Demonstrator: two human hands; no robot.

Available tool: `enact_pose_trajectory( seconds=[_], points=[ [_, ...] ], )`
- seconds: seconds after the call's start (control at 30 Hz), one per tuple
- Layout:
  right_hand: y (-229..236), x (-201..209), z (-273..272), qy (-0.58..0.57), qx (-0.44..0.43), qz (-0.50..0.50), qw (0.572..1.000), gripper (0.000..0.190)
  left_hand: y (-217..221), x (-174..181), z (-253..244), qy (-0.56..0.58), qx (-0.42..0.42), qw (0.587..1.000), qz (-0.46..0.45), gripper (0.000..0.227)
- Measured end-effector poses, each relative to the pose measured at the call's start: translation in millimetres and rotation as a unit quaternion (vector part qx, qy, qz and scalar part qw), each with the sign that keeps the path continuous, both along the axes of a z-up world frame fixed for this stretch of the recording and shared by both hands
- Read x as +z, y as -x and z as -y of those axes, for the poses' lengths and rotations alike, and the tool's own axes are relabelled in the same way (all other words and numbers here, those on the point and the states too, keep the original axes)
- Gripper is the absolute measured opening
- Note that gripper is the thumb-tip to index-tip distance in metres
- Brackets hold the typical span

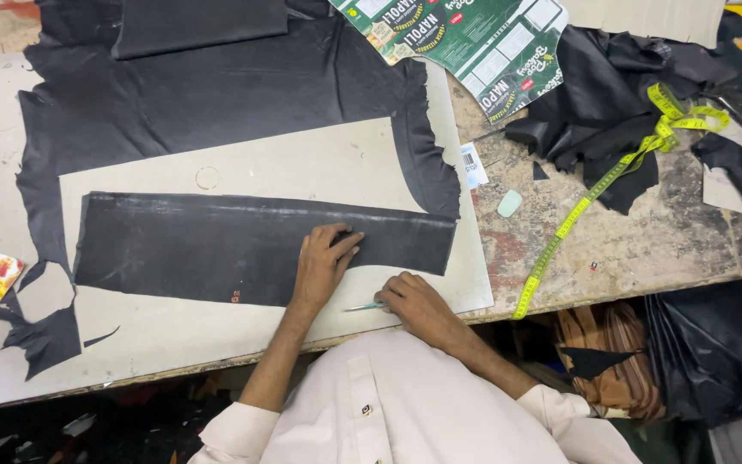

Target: The person aligns a dark fabric piece on a worktable, places a printed cardboard template over it, and uses shears to cut the fabric along the template edge. The person handles the template, fabric, and shears throughout the process.

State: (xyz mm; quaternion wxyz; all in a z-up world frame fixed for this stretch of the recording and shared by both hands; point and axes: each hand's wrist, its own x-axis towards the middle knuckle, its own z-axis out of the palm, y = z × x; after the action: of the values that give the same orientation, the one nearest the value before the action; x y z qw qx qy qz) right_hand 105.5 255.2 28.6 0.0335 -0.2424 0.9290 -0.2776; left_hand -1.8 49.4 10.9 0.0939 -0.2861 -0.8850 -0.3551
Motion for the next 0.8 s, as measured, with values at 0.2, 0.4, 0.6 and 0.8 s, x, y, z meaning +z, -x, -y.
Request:
enact_pose_trajectory(
  seconds=[0.2,0.4,0.6,0.8],
  points=[
    [0.6,-6.9,-36.0,0.092,-0.166,-0.070,0.979,0.025,2.0,-7.4,3.8,-0.019,-0.009,1.000,0.019,0.024],
    [49.7,-40.7,-135.9,0.257,-0.517,-0.038,0.815,0.026,2.4,-8.4,4.9,-0.010,-0.003,0.999,0.035,0.023],
    [66.2,-55.1,-179.4,0.080,-0.491,-0.129,0.858,0.044,3.5,-8.2,3.6,-0.016,-0.001,0.999,0.047,0.024],
    [66.5,-19.7,-225.6,-0.026,-0.437,-0.215,0.873,0.061,7.5,9.1,-0.2,-0.018,-0.006,0.999,0.050,0.024]
  ],
)
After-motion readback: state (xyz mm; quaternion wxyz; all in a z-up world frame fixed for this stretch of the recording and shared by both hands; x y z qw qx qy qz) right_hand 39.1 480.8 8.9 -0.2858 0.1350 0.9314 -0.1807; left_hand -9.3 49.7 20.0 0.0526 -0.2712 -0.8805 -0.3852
